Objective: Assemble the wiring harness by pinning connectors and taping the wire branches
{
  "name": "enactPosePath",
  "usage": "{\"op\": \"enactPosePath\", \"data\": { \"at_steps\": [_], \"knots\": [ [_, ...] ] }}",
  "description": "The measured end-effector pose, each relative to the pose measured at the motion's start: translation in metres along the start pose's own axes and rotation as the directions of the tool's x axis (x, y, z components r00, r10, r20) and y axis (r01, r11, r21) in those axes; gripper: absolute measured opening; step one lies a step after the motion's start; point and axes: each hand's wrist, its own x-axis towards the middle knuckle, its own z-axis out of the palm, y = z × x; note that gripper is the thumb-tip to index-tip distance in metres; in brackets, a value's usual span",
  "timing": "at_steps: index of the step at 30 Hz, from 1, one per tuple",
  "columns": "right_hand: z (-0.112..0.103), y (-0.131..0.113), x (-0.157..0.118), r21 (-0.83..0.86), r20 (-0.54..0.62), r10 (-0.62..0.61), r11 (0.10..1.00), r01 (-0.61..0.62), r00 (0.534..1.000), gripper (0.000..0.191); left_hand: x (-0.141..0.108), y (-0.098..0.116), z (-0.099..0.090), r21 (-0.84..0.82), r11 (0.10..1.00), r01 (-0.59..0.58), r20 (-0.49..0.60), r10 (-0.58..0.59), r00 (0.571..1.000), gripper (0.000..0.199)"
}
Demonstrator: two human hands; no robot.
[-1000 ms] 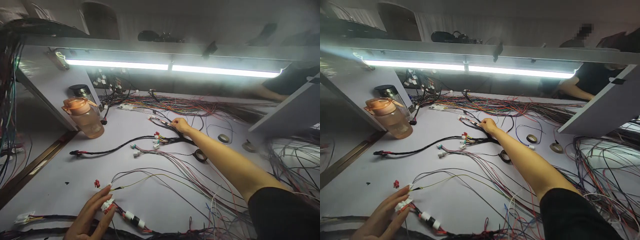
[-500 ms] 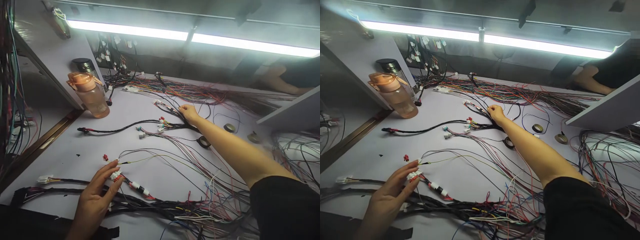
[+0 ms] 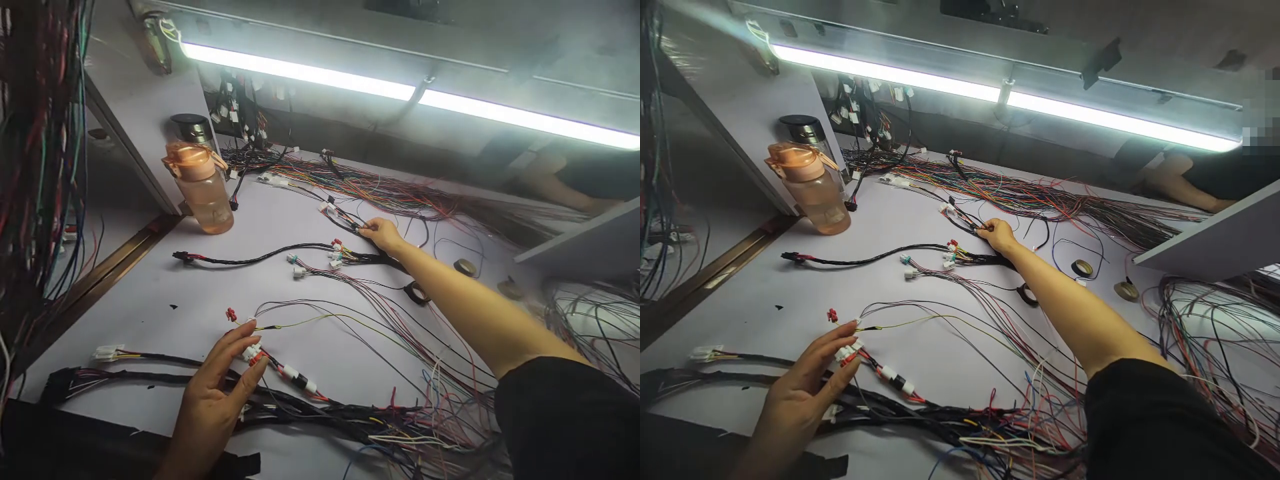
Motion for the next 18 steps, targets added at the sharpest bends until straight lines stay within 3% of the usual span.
{"op": "enactPosePath", "data": {
  "at_steps": [9,14,18],
  "knots": [
    [-0.006,-0.009,-0.010,-0.192,-0.008,-0.106,0.976,0.102,0.994,0.027,0.000,0.002,-0.001,-0.068,0.998,0.001,-0.001,-0.001,1.000,0.027],
    [-0.014,-0.010,-0.019,-0.307,-0.069,-0.144,0.944,0.116,0.987,0.046,0.000,-0.004,-0.002,-0.099,0.995,-0.012,0.017,0.014,1.000,0.027],
    [-0.011,-0.008,-0.032,-0.391,-0.042,-0.131,0.915,0.104,0.991,0.053,0.001,-0.008,-0.004,-0.089,0.996,-0.020,0.048,0.024,0.999,0.027]
  ]
}}
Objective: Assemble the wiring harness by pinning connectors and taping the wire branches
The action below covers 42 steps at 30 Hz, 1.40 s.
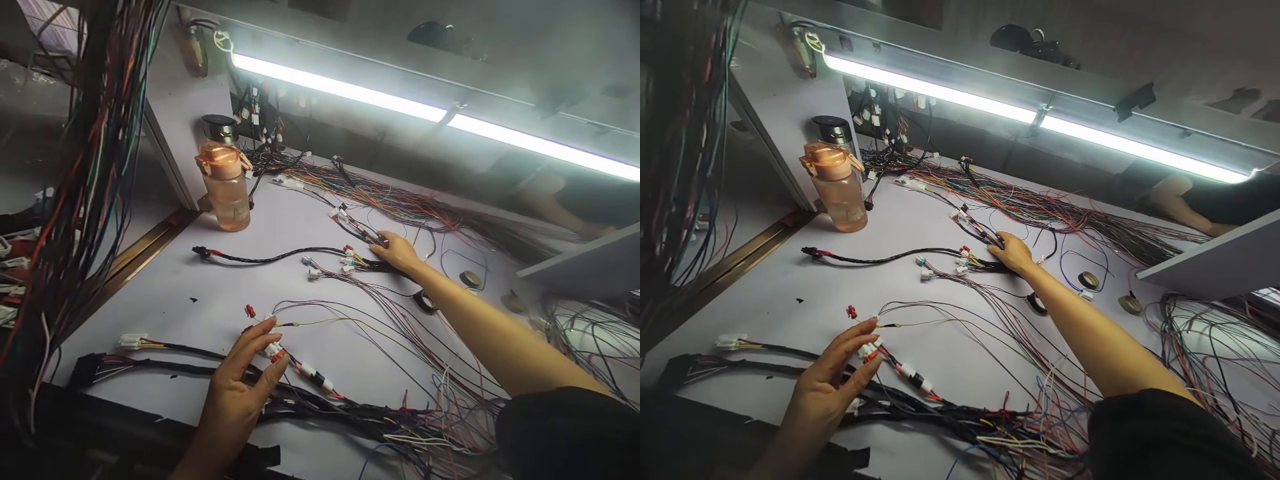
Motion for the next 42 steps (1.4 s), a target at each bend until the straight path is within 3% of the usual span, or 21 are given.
{"op": "enactPosePath", "data": {
  "at_steps": [4,7,9,11,13,15,17,18,20,22,26,29,31,33,36,38,40,42],
  "knots": [
    [0.000,-0.009,-0.008,-0.069,0.007,0.030,0.997,-0.029,1.000,0.045,-0.001,0.004,-0.001,0.015,0.997,-0.078,0.067,0.077,0.995,0.026],
    [-0.004,-0.017,-0.009,-0.111,-0.001,0.035,0.993,-0.035,0.999,0.044,-0.002,0.008,-0.001,0.018,0.994,-0.105,0.054,0.104,0.993,0.026],
    [-0.009,-0.025,-0.013,-0.124,-0.038,-0.017,0.992,0.012,0.999,0.049,-0.003,0.011,0.000,0.010,0.992,-0.124,0.035,0.124,0.992,0.026],
    [-0.014,-0.038,-0.030,-0.129,-0.103,-0.146,0.983,0.133,0.984,0.046,-0.004,0.011,0.001,-0.004,0.988,-0.151,0.019,0.151,0.988,0.026],
    [-0.019,-0.054,-0.063,-0.123,-0.224,-0.365,0.930,0.345,0.904,0.039,-0.005,0.010,0.002,-0.019,0.984,-0.177,0.009,0.177,0.984,0.026],
    [-0.022,-0.072,-0.109,-0.040,-0.332,-0.541,0.827,0.561,0.773,0.029,-0.004,0.008,0.003,-0.030,0.980,-0.198,-0.001,0.198,0.980,0.026],
    [-0.021,-0.088,-0.157,0.099,-0.337,-0.644,0.701,0.706,0.687,0.017,-0.002,0.007,0.004,-0.058,0.978,-0.199,-0.018,0.199,0.980,0.025],
    [-0.019,-0.095,-0.178,0.165,-0.286,-0.675,0.665,0.729,0.680,0.014,-0.001,0.007,0.004,-0.079,0.980,-0.184,-0.022,0.183,0.983,0.025],
    [-0.012,-0.103,-0.208,0.231,-0.170,-0.701,0.655,0.720,0.692,0.014,0.004,0.010,0.003,-0.129,0.984,-0.124,-0.027,0.121,0.992,0.026],
    [-0.004,-0.103,-0.222,0.274,-0.082,-0.694,0.675,0.685,0.716,0.017,0.012,0.017,0.001,-0.066,0.994,-0.092,0.023,0.094,0.995,0.030],
    [0.009,-0.093,-0.222,0.383,-0.093,-0.596,0.718,0.581,0.797,0.020,0.029,0.042,-0.004,0.272,0.956,-0.109,0.142,0.072,0.987,0.036],
    [0.014,-0.090,-0.218,0.433,-0.125,-0.572,0.704,0.563,0.811,0.019,0.037,0.062,-0.004,0.319,0.940,-0.120,0.177,0.065,0.982,0.037],
    [0.017,-0.090,-0.217,0.442,-0.142,-0.582,0.686,0.578,0.801,0.019,0.036,0.069,-0.002,0.213,0.967,-0.141,0.194,0.099,0.976,0.037],
    [0.019,-0.090,-0.217,0.443,-0.155,-0.593,0.673,0.592,0.790,0.019,0.029,0.070,0.001,0.034,0.996,-0.087,0.167,0.081,0.983,0.038],
    [0.021,-0.090,-0.218,0.420,-0.162,-0.604,0.674,0.608,0.781,0.019,0.008,0.060,0.006,-0.218,0.975,0.048,0.017,-0.045,0.999,0.038],
    [0.021,-0.091,-0.219,0.392,-0.158,-0.605,0.686,0.612,0.780,0.018,-0.007,0.052,0.009,-0.337,0.936,0.098,-0.086,-0.134,0.987,0.037],
    [0.019,-0.093,-0.219,0.361,-0.147,-0.602,0.706,0.609,0.785,0.019,-0.019,0.045,0.013,-0.436,0.885,0.161,-0.114,-0.232,0.966,0.034],
    [0.017,-0.095,-0.220,0.331,-0.131,-0.595,0.728,0.600,0.793,0.019,-0.027,0.042,0.017,-0.499,0.836,0.229,-0.070,-0.302,0.951,0.033]
  ]
}}
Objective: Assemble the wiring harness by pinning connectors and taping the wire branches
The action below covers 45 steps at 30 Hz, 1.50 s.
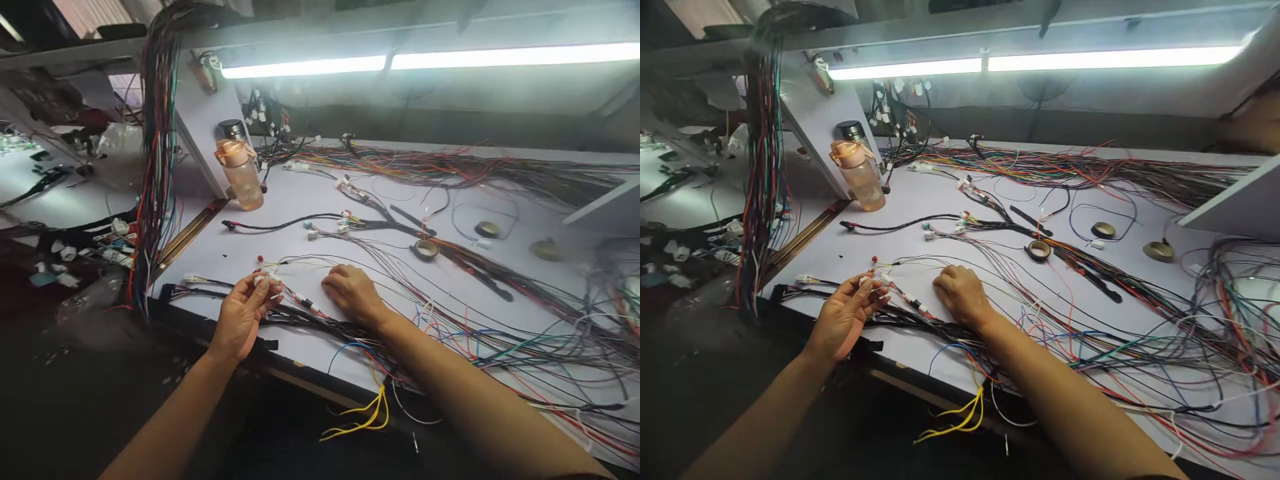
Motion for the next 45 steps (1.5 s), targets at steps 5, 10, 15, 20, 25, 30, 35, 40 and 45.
{"op": "enactPosePath", "data": {
  "at_steps": [5,10,15,20,25,30,35,40,45],
  "knots": [
    [-0.005,-0.006,0.002,-0.063,0.053,0.056,0.997,-0.053,0.997,0.020,-0.003,-0.004,0.014,-0.028,0.988,0.153,0.111,-0.149,0.983,0.029],
    [-0.017,-0.017,0.005,-0.096,0.128,0.095,0.992,-0.083,0.987,0.026,0.008,-0.002,0.021,0.034,0.988,0.153,0.113,-0.156,0.981,0.035],
    [-0.022,-0.014,0.027,-0.125,0.208,0.048,0.992,-0.022,0.977,0.024,0.011,-0.001,0.015,0.051,0.985,0.167,0.111,-0.172,0.979,0.039],
    [-0.018,0.012,0.049,-0.183,0.112,0.158,0.974,-0.136,0.981,0.026,0.011,0.000,0.014,0.055,0.982,0.179,0.106,-0.184,0.977,0.035],
    [-0.009,0.015,0.039,-0.138,0.042,0.104,0.986,-0.097,0.994,0.025,0.015,0.001,0.025,-0.007,0.990,0.141,0.121,-0.139,0.983,0.033],
    [-0.002,0.009,0.032,-0.107,0.003,0.046,0.993,-0.045,0.999,0.021,0.036,0.002,0.058,-0.114,0.992,0.050,0.154,-0.032,0.987,0.037],
    [-0.001,0.011,0.033,-0.076,-0.034,0.024,0.997,-0.027,0.999,0.020,0.067,-0.003,0.083,-0.173,0.985,-0.016,0.211,0.053,0.976,0.037],
    [0.003,0.015,0.033,-0.006,-0.061,0.025,1.000,-0.026,0.998,0.020,0.080,-0.010,0.074,-0.121,0.992,0.035,0.192,-0.011,0.981,0.042],
    [-0.001,0.015,0.034,0.127,-0.090,0.078,0.990,-0.066,0.993,0.024,0.082,-0.007,0.064,-0.025,0.994,0.109,0.222,-0.101,0.970,0.046]
  ]
}}
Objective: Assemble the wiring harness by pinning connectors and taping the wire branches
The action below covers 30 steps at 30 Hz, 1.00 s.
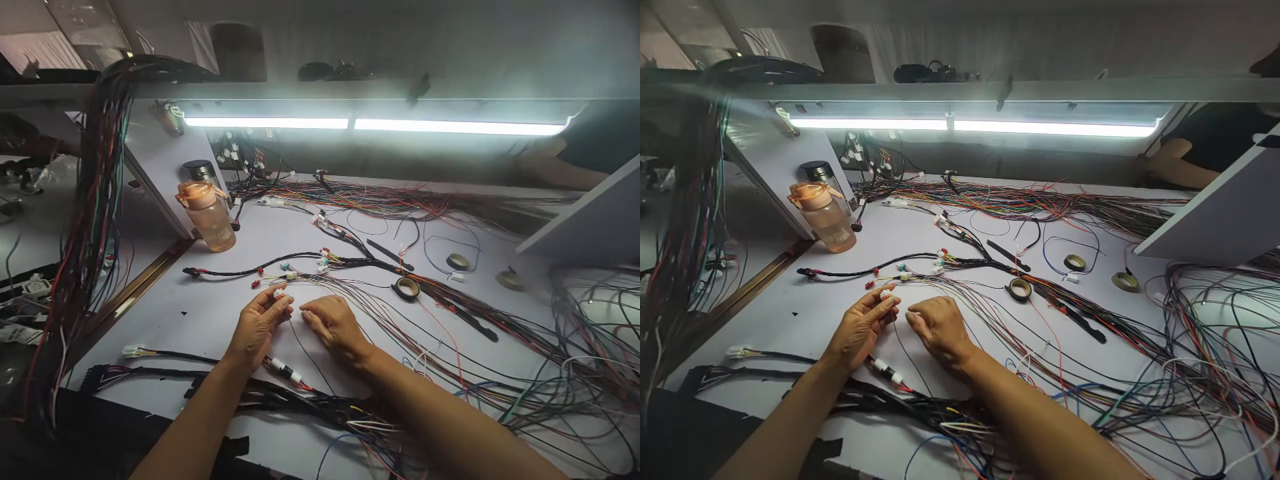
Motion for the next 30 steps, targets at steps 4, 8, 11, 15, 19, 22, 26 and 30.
{"op": "enactPosePath", "data": {
  "at_steps": [4,8,11,15,19,22,26,30],
  "knots": [
    [-0.003,-0.013,-0.001,0.150,0.015,0.030,0.988,-0.032,0.999,0.027,0.002,-0.002,0.001,0.064,0.998,0.008,-0.003,-0.008,1.000,0.045],
    [-0.002,-0.027,-0.003,0.280,0.078,0.092,0.954,-0.110,0.993,0.017,0.003,-0.003,0.000,0.088,0.996,0.020,0.009,-0.021,1.000,0.046],
    [-0.005,-0.030,-0.003,0.340,0.118,0.171,0.919,-0.202,0.978,0.015,0.000,0.001,-0.001,0.060,0.997,0.050,0.054,-0.054,0.997,0.045],
    [-0.011,-0.027,-0.001,0.478,0.214,0.221,0.826,-0.299,0.951,0.021,-0.001,0.007,-0.005,-0.043,0.995,0.091,0.144,-0.084,0.986,0.039],
    [-0.012,-0.026,-0.001,0.544,0.286,0.245,0.755,-0.367,0.926,0.023,0.002,0.006,-0.005,-0.052,0.995,0.079,0.054,-0.076,0.996,0.037],
    [-0.010,-0.025,-0.002,0.538,0.297,0.220,0.765,-0.353,0.929,0.024,0.003,0.003,-0.002,-0.027,0.998,0.055,-0.015,-0.055,0.998,0.034],
    [-0.008,-0.024,-0.003,0.490,0.271,0.160,0.826,-0.279,0.949,0.029,-0.003,0.004,0.001,-0.048,0.998,0.050,-0.096,-0.054,0.994,0.033],
    [-0.007,-0.021,-0.003,0.466,0.260,0.113,0.855,-0.228,0.959,0.032,-0.013,0.006,-0.005,-0.053,0.997,0.054,-0.135,-0.061,0.989,0.034]
  ]
}}
